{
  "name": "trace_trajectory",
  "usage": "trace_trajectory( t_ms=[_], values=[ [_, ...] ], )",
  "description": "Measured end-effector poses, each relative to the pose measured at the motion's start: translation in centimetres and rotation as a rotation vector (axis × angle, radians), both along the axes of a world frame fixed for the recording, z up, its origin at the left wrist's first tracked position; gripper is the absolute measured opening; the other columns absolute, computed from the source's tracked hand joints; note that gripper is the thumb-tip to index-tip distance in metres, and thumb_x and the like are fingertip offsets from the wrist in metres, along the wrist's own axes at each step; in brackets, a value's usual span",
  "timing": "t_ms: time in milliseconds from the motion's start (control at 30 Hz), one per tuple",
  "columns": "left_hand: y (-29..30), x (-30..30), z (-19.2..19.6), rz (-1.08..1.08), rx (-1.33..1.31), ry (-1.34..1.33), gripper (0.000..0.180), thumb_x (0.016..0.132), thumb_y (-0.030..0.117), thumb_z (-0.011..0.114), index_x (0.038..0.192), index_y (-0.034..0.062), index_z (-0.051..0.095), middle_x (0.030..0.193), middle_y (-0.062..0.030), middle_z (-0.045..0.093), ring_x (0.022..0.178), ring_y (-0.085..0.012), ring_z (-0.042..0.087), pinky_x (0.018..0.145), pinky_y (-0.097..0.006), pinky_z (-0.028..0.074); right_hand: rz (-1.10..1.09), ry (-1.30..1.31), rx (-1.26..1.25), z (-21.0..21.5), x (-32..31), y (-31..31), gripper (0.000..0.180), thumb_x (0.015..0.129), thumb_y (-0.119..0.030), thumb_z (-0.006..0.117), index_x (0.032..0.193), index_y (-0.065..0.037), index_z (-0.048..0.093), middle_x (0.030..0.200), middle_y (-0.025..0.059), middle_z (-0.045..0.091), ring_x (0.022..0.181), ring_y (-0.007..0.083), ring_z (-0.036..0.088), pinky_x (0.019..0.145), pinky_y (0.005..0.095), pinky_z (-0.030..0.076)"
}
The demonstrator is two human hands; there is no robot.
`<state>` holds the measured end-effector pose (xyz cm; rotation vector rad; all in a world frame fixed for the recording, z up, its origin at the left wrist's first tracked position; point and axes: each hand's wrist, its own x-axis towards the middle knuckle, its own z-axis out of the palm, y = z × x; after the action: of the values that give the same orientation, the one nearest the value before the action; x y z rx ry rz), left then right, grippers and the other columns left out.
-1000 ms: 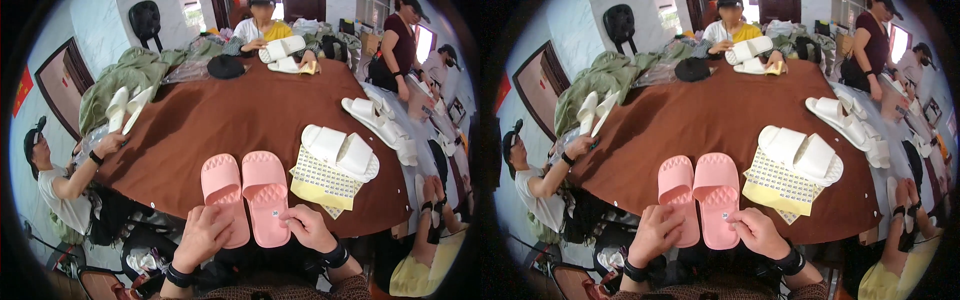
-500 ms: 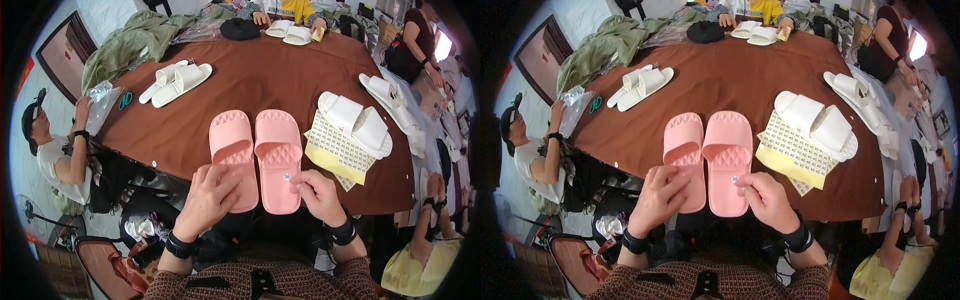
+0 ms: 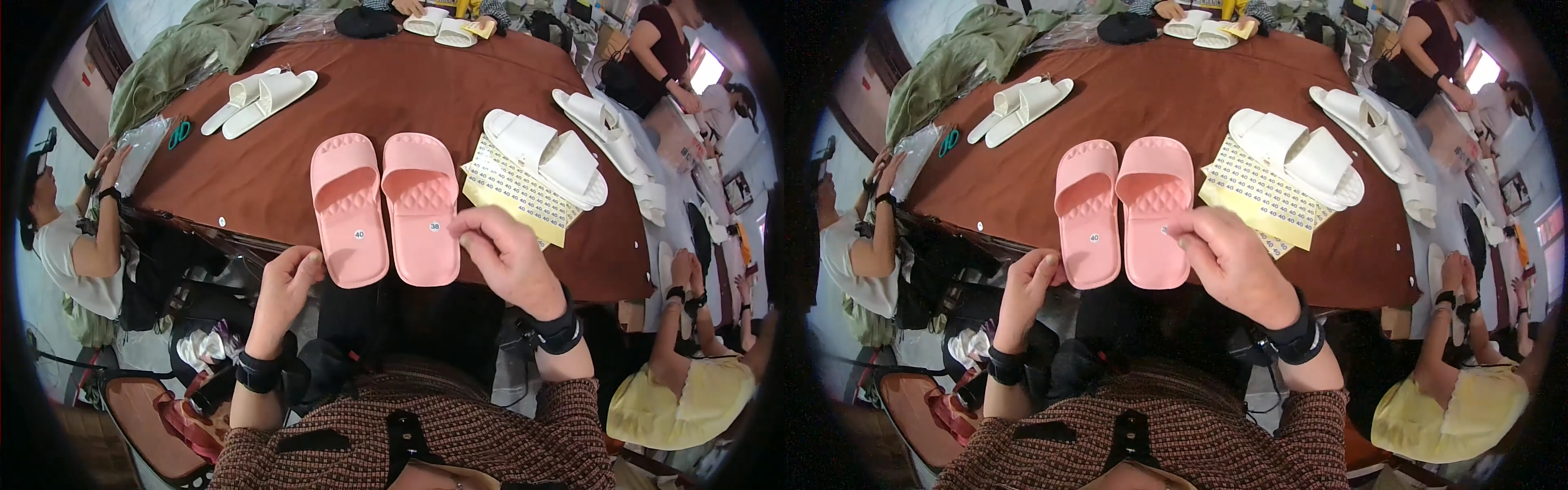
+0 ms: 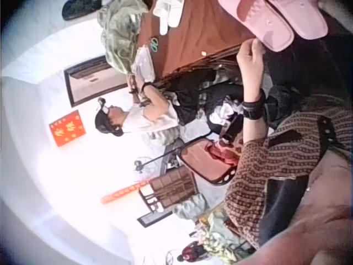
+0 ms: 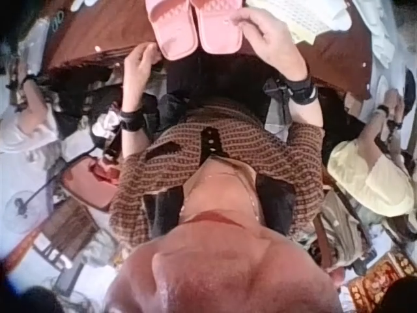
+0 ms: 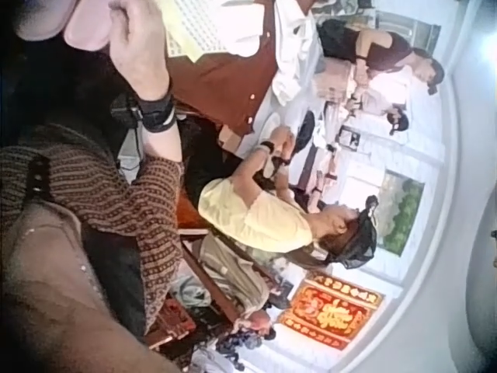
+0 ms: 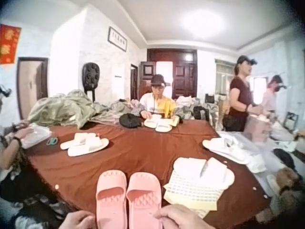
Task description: Inspecting, assembling, and applying labels to white and pink slippers in a manufacturing setting.
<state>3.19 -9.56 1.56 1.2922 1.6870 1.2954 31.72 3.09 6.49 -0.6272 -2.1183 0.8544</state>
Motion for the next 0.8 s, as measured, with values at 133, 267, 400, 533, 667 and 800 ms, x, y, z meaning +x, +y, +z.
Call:
trace_trajectory(
  t_ms=[133,267,400,533,667,800],
  values=[
    [0.2,1.3,0.2,-0.09,-0.114,-0.245,0.036,0.102,0.031,0.055,0.102,-0.0045,0.064,0.08,-0.0065,0.068,0.071,-0.0126,0.063,0.069,-0.025,0.051,-0.006,-0.034,0.142,3.1,-0.4,1.6,0.016,0.088,-0.001,0.06,0.103,0.002,0.062,0.094,0.0168,0.064,0.088,0.033,0.063,0.079,0.0373,0.05],
    [0.6,2.3,-0.6,-0.092,-0.135,-0.595,0.03,0.099,0.024,0.06,0.106,-0.0044,0.063,0.085,-0.0076,0.068,0.072,-0.0144,0.065,0.07,-0.028,0.054,-0.008,-0.067,0.228,2.9,-2.5,5.4,0.025,0.089,-0.01,0.061,0.111,0.003,0.06,0.099,0.0188,0.064,0.093,0.0339,0.062,0.084,0.0398,0.05],
    [1.3,3.0,-0.8,-0.097,-0.137,-0.751,0.027,0.096,0.019,0.063,0.11,-0.0043,0.062,0.089,-0.0087,0.069,0.072,-0.0165,0.067,0.067,-0.028,0.056,0.006,-0.121,0.144,0.4,-3.8,9.5,0.04,0.089,-0.022,0.065,0.118,0.004,0.057,0.105,0.0226,0.066,0.098,0.0359,0.064,0.088,0.0423,0.049],
    [0.6,2.5,-1.2,-0.08,-0.157,-0.778,0.025,0.095,0.016,0.064,0.11,-0.004,0.062,0.091,-0.0089,0.069,0.071,-0.0165,0.067,0.067,-0.028,0.056,0.08,-0.242,-0.019,0.5,-4.9,10.4,0.05,0.09,-0.027,0.067,0.126,0.005,0.055,0.109,0.0256,0.066,0.101,0.0372,0.064,0.09,0.0427,0.049],
    [0.3,2.3,-1.8,-0.095,-0.151,-0.779,0.026,0.096,0.016,0.063,0.113,-0.0034,0.061,0.092,-0.009,0.069,0.072,-0.0161,0.067,0.067,-0.028,0.056,0.134,-0.405,0.088,0.1,-5.4,12.4,0.06,0.09,-0.042,0.069,0.129,0.002,0.055,0.112,0.0201,0.063,0.102,0.0288,0.06,0.091,0.0369,0.047],
    [0.3,2.5,-2.2,-0.116,-0.127,-0.797,0.027,0.097,0.017,0.062,0.115,-0.003,0.06,0.094,-0.0084,0.069,0.074,-0.0159,0.067,0.067,-0.028,0.056,0.015,-0.521,0.267,0.3,-5.0,12.1,0.071,0.083,-0.049,0.075,0.129,0.003,0.057,0.113,0.0201,0.064,0.103,0.0294,0.061,0.091,0.0376,0.048]
  ],
)
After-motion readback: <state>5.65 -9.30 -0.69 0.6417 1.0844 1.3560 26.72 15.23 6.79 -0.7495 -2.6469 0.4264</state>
